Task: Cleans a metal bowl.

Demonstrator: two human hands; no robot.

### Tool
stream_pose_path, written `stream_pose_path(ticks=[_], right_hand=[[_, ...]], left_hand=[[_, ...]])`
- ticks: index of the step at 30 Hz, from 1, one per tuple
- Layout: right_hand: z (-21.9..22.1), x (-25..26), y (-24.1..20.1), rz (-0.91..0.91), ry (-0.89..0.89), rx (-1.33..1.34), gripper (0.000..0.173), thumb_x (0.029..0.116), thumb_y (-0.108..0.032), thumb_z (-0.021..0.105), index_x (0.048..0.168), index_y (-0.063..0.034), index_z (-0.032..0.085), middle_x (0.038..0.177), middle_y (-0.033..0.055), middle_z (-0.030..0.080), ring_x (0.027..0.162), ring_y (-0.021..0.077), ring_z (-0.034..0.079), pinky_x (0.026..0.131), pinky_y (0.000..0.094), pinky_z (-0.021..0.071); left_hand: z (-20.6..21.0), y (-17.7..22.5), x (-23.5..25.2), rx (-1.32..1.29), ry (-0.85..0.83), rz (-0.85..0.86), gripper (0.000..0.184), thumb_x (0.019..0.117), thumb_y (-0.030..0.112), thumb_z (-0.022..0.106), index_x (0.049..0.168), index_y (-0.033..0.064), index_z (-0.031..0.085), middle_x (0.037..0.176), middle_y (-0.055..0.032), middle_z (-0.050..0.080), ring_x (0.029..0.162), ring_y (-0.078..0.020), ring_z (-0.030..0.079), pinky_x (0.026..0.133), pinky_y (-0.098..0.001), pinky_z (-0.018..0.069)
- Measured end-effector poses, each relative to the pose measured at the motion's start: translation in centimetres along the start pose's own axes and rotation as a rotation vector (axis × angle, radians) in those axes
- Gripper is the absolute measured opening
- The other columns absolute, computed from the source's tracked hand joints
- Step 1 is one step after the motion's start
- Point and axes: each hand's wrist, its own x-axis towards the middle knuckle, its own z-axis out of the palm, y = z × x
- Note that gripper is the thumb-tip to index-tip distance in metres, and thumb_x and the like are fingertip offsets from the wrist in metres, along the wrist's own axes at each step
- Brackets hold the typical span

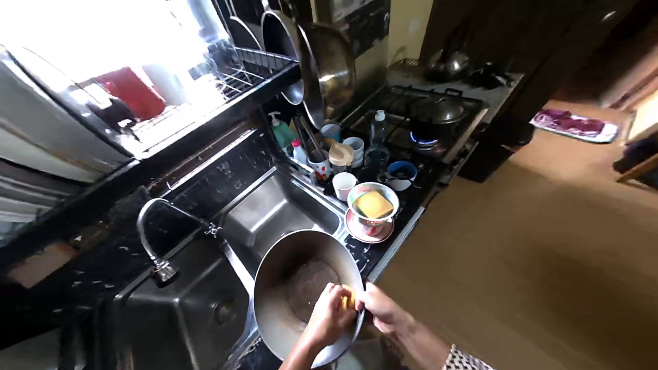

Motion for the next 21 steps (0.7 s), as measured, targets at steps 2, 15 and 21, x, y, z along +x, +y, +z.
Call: stream_pose_path(ticks=[2,15,21], right_hand=[[2.5,-1.1,0.1,-0.003,0.055,0.027,0.053,0.0830,0.018,0.050,0.133,0.0018,0.045,0.098,0.0126,0.062,0.080,0.0169,0.065,0.067,0.0351,0.0570],[22.0,1.6,5.4,0.125,-0.221,-0.180,0.032,0.0896,0.010,0.049,0.121,0.0029,0.048,0.083,0.0133,0.065,0.065,0.0220,0.068,0.054,0.0401,0.0598],[26.2,3.3,6.0,0.187,-0.239,-0.218,0.041,0.0880,0.012,0.047,0.128,0.0031,0.041,0.091,0.0192,0.063,0.064,0.0289,0.069,0.050,0.0453,0.0598]], left_hand=[[-3.7,-0.8,-3.4,0.191,-0.152,-0.150,0.037,0.0905,0.020,0.074,0.123,0.0049,0.068,0.124,-0.0228,0.063,0.111,-0.0365,0.063,0.095,-0.0518,0.0528],[-13.5,-10.9,-14.4,0.110,0.283,-0.133,0.031,0.0917,0.009,0.067,0.118,-0.0070,0.065,0.115,-0.0271,0.063,0.110,-0.0382,0.062,0.098,-0.0479,0.0515],[-21.4,-17.9,-22.3,0.457,0.209,-0.776,0.043,0.1029,0.031,0.059,0.135,0.0021,0.060,0.139,-0.0306,0.053,0.130,-0.0476,0.053,0.104,-0.0598,0.0476]])
